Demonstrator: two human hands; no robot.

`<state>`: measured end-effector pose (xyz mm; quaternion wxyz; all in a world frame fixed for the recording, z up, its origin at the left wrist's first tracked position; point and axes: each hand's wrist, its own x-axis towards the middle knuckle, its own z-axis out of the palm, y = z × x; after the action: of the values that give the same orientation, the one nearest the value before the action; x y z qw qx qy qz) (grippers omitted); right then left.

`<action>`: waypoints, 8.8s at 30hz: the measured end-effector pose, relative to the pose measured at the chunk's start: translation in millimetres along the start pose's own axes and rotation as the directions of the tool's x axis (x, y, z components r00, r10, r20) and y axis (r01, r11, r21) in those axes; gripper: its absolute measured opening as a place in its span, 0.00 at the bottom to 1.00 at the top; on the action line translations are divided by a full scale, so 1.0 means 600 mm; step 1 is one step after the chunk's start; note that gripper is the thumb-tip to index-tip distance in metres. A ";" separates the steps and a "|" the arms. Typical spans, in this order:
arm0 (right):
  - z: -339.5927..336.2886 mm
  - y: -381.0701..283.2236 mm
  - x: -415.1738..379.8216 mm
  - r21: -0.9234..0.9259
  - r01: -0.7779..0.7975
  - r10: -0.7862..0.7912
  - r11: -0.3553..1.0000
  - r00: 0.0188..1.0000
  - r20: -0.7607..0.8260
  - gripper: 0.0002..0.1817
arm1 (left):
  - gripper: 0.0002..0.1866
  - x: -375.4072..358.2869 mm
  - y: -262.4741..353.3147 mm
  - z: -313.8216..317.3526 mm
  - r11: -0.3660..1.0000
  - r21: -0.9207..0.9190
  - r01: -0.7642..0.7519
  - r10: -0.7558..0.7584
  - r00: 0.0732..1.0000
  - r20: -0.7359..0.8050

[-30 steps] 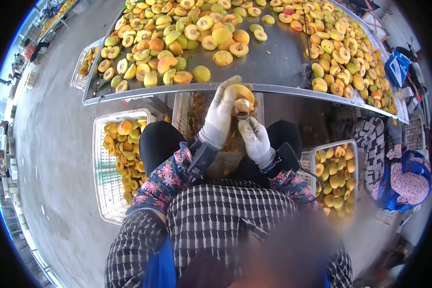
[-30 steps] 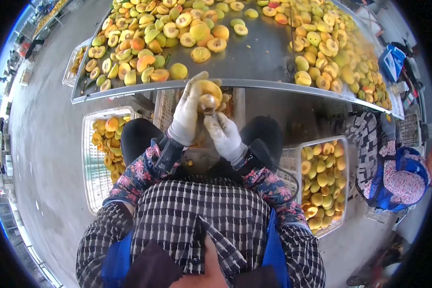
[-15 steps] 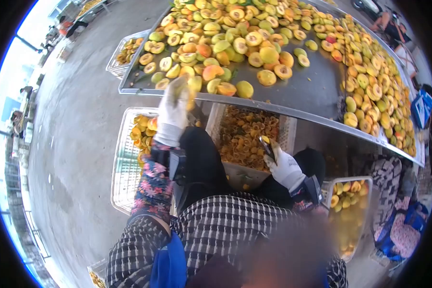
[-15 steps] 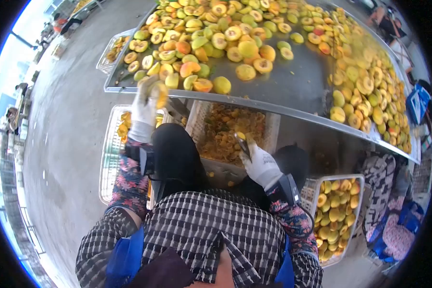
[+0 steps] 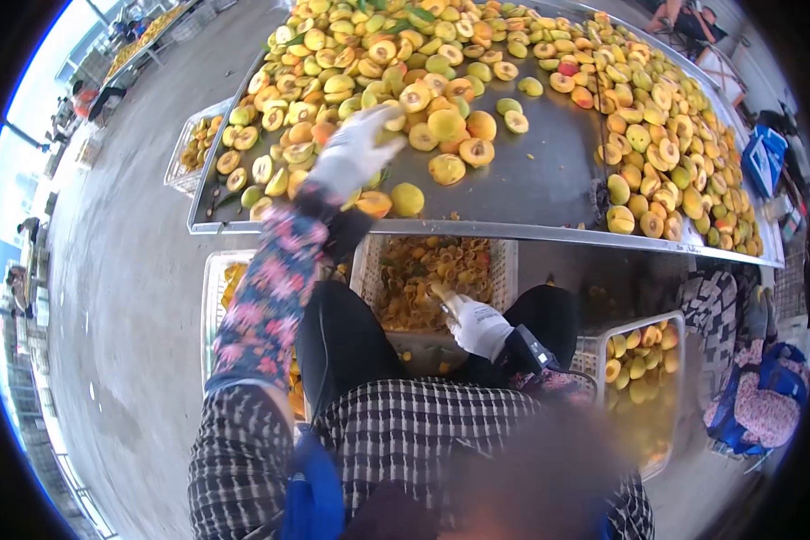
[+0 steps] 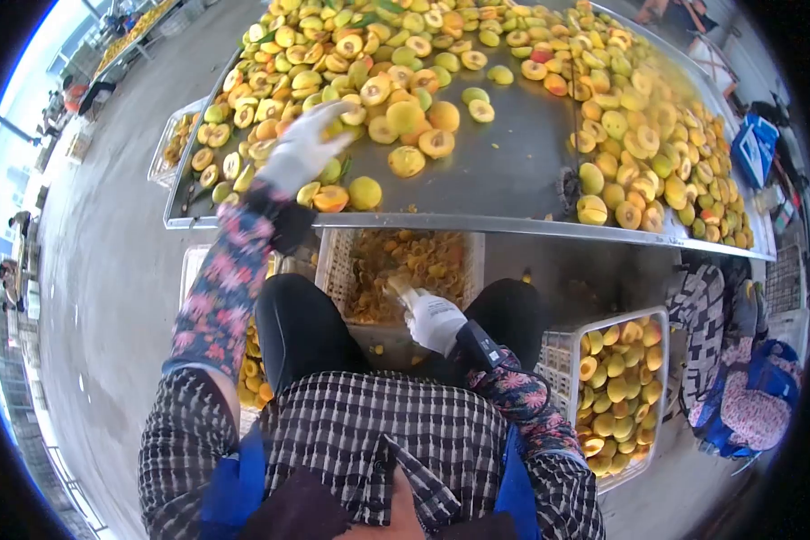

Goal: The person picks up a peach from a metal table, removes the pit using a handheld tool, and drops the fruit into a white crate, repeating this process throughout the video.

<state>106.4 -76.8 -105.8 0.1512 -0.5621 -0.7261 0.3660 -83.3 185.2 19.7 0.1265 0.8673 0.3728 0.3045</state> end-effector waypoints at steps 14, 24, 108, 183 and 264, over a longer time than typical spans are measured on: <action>-0.094 -0.052 -0.036 0.564 -0.155 0.196 0.811 0.981 -0.012 0.16 | 0.21 0.065 0.110 0.073 -0.230 -0.875 0.427 -0.315 0.818 0.482; -0.178 -0.147 0.002 0.200 0.251 -0.069 0.947 0.768 -0.637 0.13 | 0.27 -0.096 0.226 0.065 -0.317 -0.911 0.265 -0.428 0.817 0.386; -0.104 -0.117 -0.028 -0.157 -0.082 0.024 0.984 0.940 -0.341 0.19 | 0.31 -0.182 0.270 0.082 0.015 -0.933 0.359 -0.610 0.743 0.276; -0.071 -0.019 -0.071 0.343 -0.187 0.206 0.921 0.978 -0.020 0.18 | 0.15 -0.189 0.071 -0.060 0.797 -0.331 0.506 -0.582 0.789 -0.197; -0.065 -0.125 -0.001 0.476 0.306 0.007 0.824 0.836 -0.549 0.12 | 0.24 -0.171 0.265 0.106 -0.117 -0.991 0.064 -0.627 0.769 0.123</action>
<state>78.3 -70.9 -26.1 0.5277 -0.5125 -0.5643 0.3749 -8.0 1.6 -3.5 0.6910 0.2975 0.2866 0.5931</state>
